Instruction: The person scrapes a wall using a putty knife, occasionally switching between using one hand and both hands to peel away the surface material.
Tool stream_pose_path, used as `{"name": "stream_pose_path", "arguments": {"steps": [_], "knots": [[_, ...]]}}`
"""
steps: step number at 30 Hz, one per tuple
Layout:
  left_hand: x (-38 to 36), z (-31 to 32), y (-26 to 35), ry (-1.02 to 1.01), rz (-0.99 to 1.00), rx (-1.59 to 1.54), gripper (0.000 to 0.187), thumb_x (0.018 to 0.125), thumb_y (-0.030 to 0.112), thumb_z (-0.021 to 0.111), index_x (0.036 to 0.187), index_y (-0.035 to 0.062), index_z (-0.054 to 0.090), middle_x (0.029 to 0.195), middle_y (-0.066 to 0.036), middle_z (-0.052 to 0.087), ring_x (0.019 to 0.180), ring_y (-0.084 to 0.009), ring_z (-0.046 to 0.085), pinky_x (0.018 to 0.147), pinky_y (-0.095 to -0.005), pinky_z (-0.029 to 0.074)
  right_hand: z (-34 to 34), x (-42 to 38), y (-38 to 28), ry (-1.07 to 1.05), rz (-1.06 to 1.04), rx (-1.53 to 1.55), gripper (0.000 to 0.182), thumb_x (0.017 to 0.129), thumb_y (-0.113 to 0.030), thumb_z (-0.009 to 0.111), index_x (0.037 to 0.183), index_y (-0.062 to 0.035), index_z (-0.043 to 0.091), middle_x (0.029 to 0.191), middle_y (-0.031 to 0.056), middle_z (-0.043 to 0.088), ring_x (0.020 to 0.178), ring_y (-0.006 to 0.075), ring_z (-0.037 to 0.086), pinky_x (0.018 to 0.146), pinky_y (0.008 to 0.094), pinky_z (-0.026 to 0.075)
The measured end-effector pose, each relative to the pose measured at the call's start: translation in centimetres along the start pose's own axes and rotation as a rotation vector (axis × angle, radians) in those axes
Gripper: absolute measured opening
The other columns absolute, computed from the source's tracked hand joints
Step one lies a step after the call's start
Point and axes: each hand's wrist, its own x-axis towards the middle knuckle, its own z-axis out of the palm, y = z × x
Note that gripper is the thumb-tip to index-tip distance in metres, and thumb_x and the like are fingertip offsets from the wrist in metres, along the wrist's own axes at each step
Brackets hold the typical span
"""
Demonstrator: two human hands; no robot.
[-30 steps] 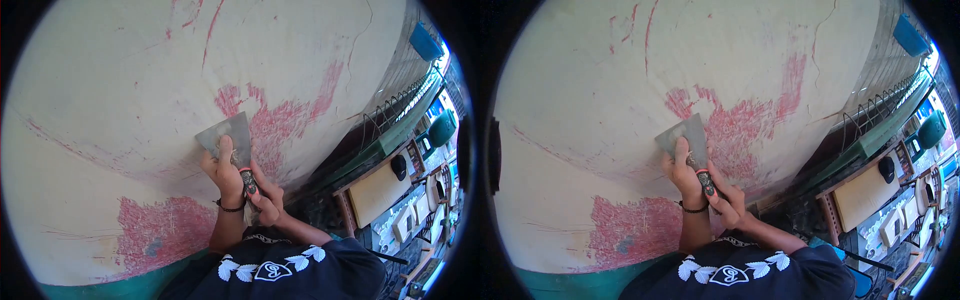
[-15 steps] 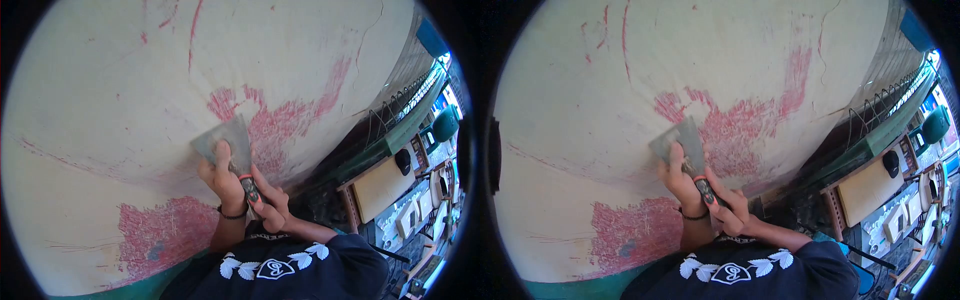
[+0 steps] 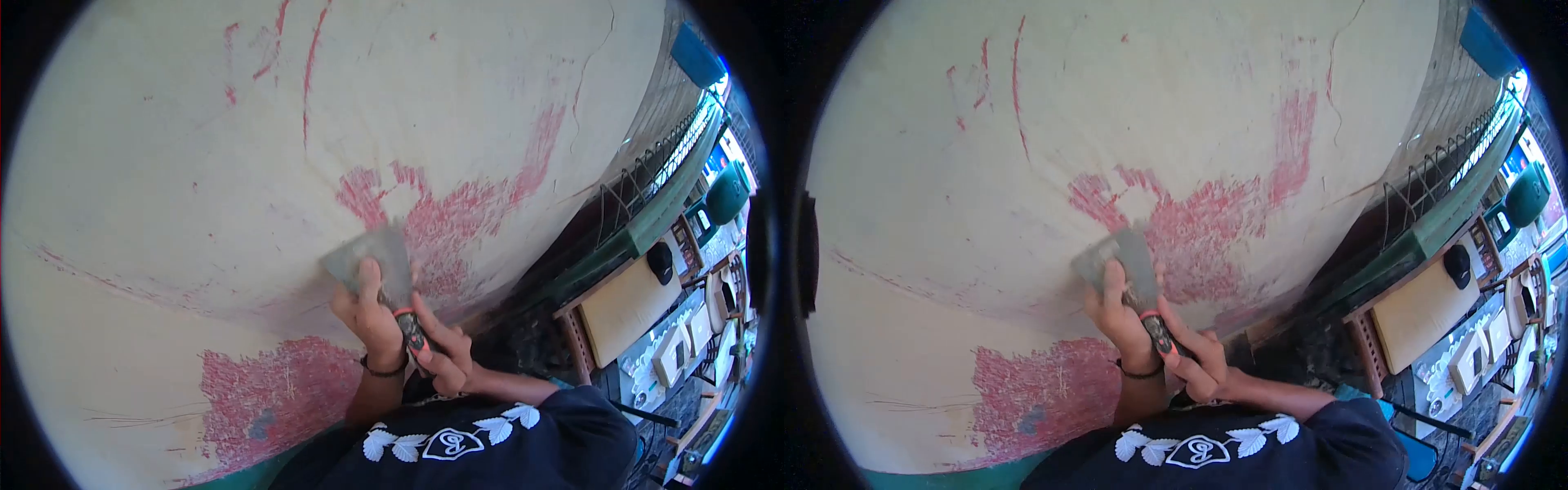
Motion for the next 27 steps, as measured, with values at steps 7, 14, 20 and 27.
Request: {"name": "stream_pose_path", "arguments": {"steps": [7, 14, 20, 27], "knots": [[-1.0, -0.1, -0.3, 0.016, -0.015, -0.057, 0.032, 0.097, 0.021, 0.056, 0.107, -0.0087, 0.059, 0.087, -0.018, 0.067, 0.067, -0.0249, 0.068, 0.061, -0.0334, 0.056, -0.4, 0.3, -0.7, 0.004, 0.013, -0.014, 0.065, 0.089, -0.015, 0.048, 0.147, 0.0097, 0.031, 0.110, 0.0217, 0.067, 0.076, 0.0190, 0.068, 0.069, 0.0253, 0.048], [-0.8, 0.1, -0.4, 0.013, -0.022, -0.107, 0.027, 0.097, 0.018, 0.055, 0.104, -0.0077, 0.060, 0.085, -0.016, 0.067, 0.065, -0.0235, 0.066, 0.060, -0.0326, 0.055, -0.1, -0.6, -0.6, 0.032, 0.028, 0.009, 0.066, 0.088, -0.014, 0.048, 0.147, 0.0091, 0.031, 0.116, 0.0234, 0.066, 0.085, 0.0198, 0.069, 0.075, 0.0268, 0.049], [-1.2, 0.3, 0.2, 0.051, -0.051, -0.102, 0.026, 0.097, 0.019, 0.056, 0.099, -0.0065, 0.061, 0.083, -0.015, 0.067, 0.064, -0.0222, 0.067, 0.058, -0.0317, 0.055, -0.3, -1.0, -1.6, 0.021, 0.163, -0.014, 0.070, 0.087, -0.017, 0.050, 0.147, 0.0109, 0.030, 0.111, 0.0187, 0.068, 0.092, 0.0180, 0.068, 0.080, 0.0245, 0.048], [-1.7, -0.6, -0.4, 0.014, -0.046, -0.141, 0.023, 0.096, 0.016, 0.060, 0.097, -0.0070, 0.062, 0.080, -0.015, 0.068, 0.063, -0.0215, 0.068, 0.056, -0.0305, 0.056, 0.6, -1.4, -0.6, 0.070, 0.155, -0.007, 0.072, 0.085, -0.022, 0.051, 0.147, 0.0095, 0.031, 0.110, 0.0193, 0.068, 0.091, 0.0175, 0.067, 0.080, 0.0254, 0.049]]}}
